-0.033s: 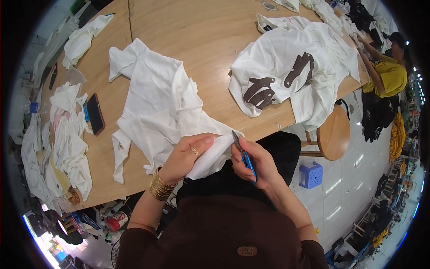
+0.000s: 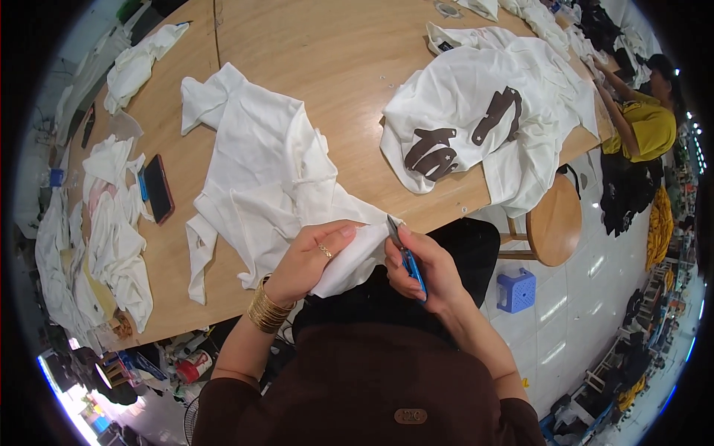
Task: Trimming loose threads from white t-shirts using a pair of thread snips.
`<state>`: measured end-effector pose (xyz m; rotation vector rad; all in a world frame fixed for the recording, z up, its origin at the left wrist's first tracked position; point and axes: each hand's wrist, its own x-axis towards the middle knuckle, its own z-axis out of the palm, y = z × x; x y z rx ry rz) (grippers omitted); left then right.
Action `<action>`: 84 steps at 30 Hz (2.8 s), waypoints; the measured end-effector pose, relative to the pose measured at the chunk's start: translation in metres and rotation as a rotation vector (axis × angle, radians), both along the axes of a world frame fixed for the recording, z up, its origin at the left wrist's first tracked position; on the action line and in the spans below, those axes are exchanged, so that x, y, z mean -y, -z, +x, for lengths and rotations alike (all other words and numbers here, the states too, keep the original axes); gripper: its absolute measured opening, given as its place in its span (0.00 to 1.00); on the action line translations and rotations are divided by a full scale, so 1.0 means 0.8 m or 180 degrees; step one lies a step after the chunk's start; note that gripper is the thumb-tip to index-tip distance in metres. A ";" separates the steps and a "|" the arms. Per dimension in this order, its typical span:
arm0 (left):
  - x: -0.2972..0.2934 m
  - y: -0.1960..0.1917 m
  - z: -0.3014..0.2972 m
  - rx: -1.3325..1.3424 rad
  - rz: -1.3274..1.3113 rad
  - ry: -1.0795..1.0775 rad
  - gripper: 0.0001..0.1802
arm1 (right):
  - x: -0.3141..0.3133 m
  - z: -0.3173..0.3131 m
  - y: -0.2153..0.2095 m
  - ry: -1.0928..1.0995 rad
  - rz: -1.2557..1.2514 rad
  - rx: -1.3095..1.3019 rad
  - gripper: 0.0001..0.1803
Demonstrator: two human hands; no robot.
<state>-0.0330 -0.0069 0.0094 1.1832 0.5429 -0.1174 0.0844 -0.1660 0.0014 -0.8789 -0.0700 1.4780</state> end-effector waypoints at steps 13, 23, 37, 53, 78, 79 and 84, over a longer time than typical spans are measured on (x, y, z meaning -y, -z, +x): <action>0.006 0.001 0.003 0.0256 0.0330 0.0018 0.18 | -0.007 -0.005 -0.025 -0.0609 -0.0591 0.0815 0.27; 0.006 0.001 0.004 0.0320 0.0434 0.0107 0.19 | -0.007 -0.007 -0.024 -0.0518 -0.0562 0.0792 0.27; 0.009 -0.001 0.005 0.0326 0.0547 0.0040 0.18 | -0.007 -0.024 -0.020 -0.0194 -0.0943 0.2938 0.15; 0.014 -0.007 0.006 0.0393 0.1267 0.0171 0.17 | -0.006 -0.011 -0.017 0.0085 -0.0904 0.1958 0.13; 0.020 -0.001 0.009 0.0442 0.1236 0.0156 0.13 | -0.010 -0.004 -0.011 0.0540 -0.0729 0.0839 0.23; 0.020 0.001 0.008 0.0442 0.1237 0.0157 0.13 | -0.008 -0.003 -0.010 0.0541 -0.0729 0.0838 0.23; 0.012 0.009 0.004 0.0298 0.1602 -0.0047 0.12 | 0.012 0.024 -0.003 0.1185 -0.0420 0.0888 0.28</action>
